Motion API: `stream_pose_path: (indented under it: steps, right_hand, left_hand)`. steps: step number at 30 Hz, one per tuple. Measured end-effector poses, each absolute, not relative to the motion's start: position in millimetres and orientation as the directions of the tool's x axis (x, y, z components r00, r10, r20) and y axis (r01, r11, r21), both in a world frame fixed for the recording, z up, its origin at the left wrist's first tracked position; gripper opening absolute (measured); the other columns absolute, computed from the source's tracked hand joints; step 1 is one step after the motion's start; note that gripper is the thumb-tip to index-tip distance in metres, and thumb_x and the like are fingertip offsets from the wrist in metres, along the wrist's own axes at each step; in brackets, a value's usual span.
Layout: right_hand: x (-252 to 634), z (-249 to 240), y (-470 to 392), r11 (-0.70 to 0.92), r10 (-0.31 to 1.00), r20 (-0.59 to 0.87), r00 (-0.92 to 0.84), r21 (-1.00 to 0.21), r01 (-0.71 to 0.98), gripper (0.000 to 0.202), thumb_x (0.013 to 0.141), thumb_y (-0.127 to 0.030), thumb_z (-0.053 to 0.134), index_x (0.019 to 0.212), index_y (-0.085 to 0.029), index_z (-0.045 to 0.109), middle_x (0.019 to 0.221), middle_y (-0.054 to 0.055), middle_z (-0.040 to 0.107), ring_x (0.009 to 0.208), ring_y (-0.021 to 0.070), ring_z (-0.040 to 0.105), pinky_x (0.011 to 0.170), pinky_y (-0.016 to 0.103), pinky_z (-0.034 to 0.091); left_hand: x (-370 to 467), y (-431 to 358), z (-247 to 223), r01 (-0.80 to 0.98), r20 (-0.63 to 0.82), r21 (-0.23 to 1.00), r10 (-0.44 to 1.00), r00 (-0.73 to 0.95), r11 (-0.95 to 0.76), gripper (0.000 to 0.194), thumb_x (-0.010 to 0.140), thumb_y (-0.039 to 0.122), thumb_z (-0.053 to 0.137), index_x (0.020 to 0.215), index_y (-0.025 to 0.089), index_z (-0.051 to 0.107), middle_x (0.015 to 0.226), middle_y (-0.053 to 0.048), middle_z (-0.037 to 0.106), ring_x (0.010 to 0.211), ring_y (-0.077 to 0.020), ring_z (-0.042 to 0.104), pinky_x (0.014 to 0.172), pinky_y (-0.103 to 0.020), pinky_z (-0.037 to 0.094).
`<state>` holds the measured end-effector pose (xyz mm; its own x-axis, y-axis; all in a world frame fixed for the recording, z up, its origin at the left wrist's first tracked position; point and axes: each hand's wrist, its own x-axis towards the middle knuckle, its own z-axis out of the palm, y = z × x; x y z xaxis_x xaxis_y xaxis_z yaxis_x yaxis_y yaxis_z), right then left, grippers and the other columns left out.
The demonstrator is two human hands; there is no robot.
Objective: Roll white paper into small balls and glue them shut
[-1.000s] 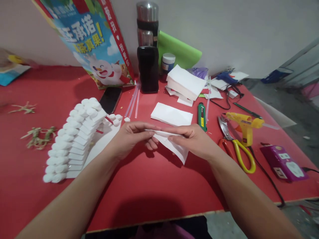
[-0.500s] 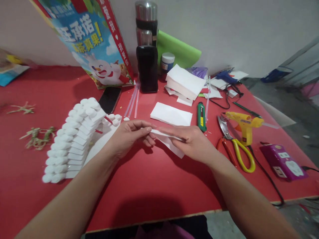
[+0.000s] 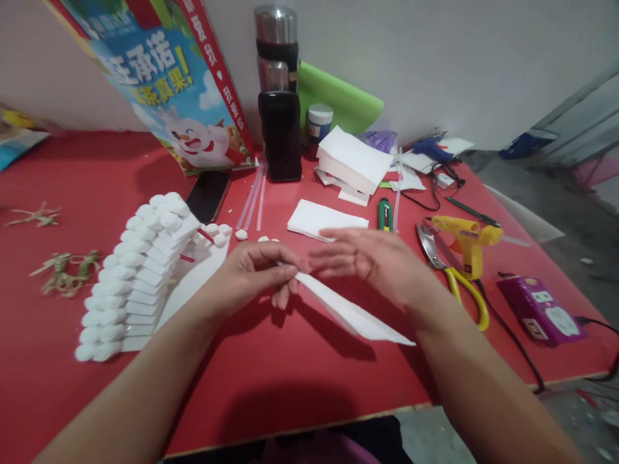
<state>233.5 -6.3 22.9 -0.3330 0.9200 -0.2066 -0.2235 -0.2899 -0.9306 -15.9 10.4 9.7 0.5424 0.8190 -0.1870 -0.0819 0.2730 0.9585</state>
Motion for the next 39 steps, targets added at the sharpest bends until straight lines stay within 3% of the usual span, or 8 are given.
stream_pose_path:
  steps: [4,11,20,29,31,34,36,39]
  right_hand:
    - [201,15,-18,-0.520,0.634,-0.327,-0.701,-0.851,-0.074,0.043,0.098,-0.057,0.067,0.104,-0.015,0.076,0.104,0.011,0.078,0.079,0.0187,0.076,0.078,0.035,0.063]
    - [206,12,-14,-0.389,0.733,-0.417,-0.538,-0.905,0.171,0.027,0.101,-0.043,0.066,0.090,-0.018,0.064,0.072,-0.002,0.065,0.052,0.0067,0.048,0.049,0.021,0.035]
    - [217,11,-15,-0.653,0.606,-0.441,-0.662,-0.751,-0.097,0.033,0.097,-0.049,0.072,0.095,-0.017,0.064,0.062,-0.007,0.055,0.044,0.0025,0.026,0.042,0.016,0.021]
    - [211,-2,1,-0.870,0.329,-0.345,-0.879,-0.472,-0.141,0.021,0.094,-0.029,0.047,0.075,-0.020,0.054,0.045,-0.012,0.033,0.035,0.0047,0.009,0.032,0.015,0.015]
    - [209,-2,0,-0.827,0.390,-0.399,-0.830,-0.547,-0.126,0.022,0.093,-0.031,0.047,0.075,-0.021,0.053,0.045,-0.011,0.033,0.035,0.0053,0.009,0.032,0.016,0.012]
    - [209,7,-8,-0.606,0.640,-0.465,-0.612,-0.795,-0.030,0.023,0.096,-0.032,0.046,0.077,-0.021,0.054,0.049,-0.009,0.038,0.038,0.0066,0.018,0.037,0.018,0.016]
    - [209,14,-14,-0.322,0.812,-0.363,-0.457,-0.932,0.167,0.025,0.097,-0.030,0.047,0.074,-0.021,0.051,0.054,-0.007,0.042,0.045,0.0082,0.031,0.044,0.020,0.024]
    - [209,21,-22,0.113,0.925,-0.089,-0.370,-0.864,0.491,0.031,0.099,-0.028,0.048,0.070,-0.021,0.041,0.061,-0.005,0.043,0.057,0.0101,0.039,0.055,0.024,0.027]
  left_hand:
    - [-9,3,7,0.004,-0.195,0.972,0.802,0.564,0.233,0.019,0.092,0.033,0.077,0.097,0.015,0.076,0.062,-0.002,0.070,0.052,-0.0116,0.064,0.052,-0.020,0.049]
    - [-7,10,10,0.127,-0.193,0.981,0.836,0.513,0.149,0.010,0.091,0.026,0.074,0.095,0.017,0.072,0.072,-0.003,0.072,0.065,-0.0160,0.068,0.064,-0.026,0.055]
    - [-8,11,11,0.218,0.114,0.943,0.860,0.498,-0.251,0.007,0.092,0.020,0.073,0.085,0.018,0.074,0.085,-0.005,0.074,0.080,-0.0182,0.068,0.076,-0.029,0.053]
    - [-7,4,1,0.302,0.655,0.339,0.454,0.604,-0.891,0.027,0.095,-0.003,0.051,0.109,0.015,0.064,0.104,-0.012,0.072,0.096,-0.0206,0.067,0.086,-0.032,0.055]
    - [-6,4,0,0.295,0.623,0.398,0.492,0.608,-0.869,0.026,0.095,-0.002,0.051,0.109,0.016,0.064,0.105,-0.011,0.071,0.098,-0.0208,0.066,0.088,-0.033,0.055]
    - [-3,4,0,0.281,0.384,0.772,0.771,0.508,-0.570,0.022,0.095,0.008,0.061,0.114,0.018,0.063,0.112,-0.010,0.069,0.099,-0.0199,0.069,0.087,-0.033,0.057]
    - [-2,3,1,0.197,0.085,0.961,0.886,0.455,-0.193,0.023,0.095,0.018,0.063,0.118,0.020,0.060,0.107,-0.008,0.071,0.086,-0.0187,0.073,0.075,-0.031,0.058]
    - [1,1,4,0.115,-0.240,0.971,0.840,0.486,0.211,0.016,0.100,0.034,0.061,0.108,0.020,0.060,0.077,-0.001,0.069,0.059,-0.0159,0.068,0.049,-0.023,0.044]
